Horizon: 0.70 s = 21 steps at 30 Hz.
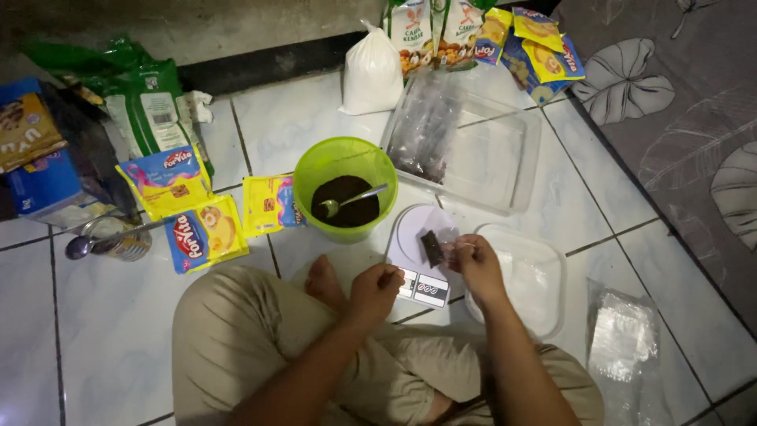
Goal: The person weighs dark liquid from a bowl into small plastic bags using a spoon and a digital scale, then seals each bag.
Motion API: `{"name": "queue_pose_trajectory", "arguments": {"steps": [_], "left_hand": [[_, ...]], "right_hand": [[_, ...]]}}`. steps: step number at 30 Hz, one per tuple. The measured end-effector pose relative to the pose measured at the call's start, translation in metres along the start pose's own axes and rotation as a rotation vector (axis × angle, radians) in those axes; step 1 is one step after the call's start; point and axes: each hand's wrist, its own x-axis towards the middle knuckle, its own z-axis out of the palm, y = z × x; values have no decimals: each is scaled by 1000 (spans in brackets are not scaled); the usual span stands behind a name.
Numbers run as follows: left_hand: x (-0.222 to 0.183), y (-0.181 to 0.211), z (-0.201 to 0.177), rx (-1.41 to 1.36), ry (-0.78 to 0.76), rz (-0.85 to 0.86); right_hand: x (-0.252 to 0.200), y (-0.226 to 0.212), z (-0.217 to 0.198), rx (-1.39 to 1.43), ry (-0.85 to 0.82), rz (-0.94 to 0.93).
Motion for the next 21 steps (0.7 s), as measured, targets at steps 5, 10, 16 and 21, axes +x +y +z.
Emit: {"name": "queue_pose_trajectory", "arguments": {"steps": [5, 10, 16, 21], "left_hand": [[-8, 17, -3, 23, -12, -13], [-9, 21, -3, 107, -17, 2], [-4, 12, -2, 108, 25, 31], [-9, 17, -4, 152, 100, 34]], "right_hand": [[17, 31, 6, -39, 25, 9], [28, 45, -5, -159, 113, -57], [33, 49, -12, -111, 209, -80], [39, 58, -14, -48, 234, -64]]}}
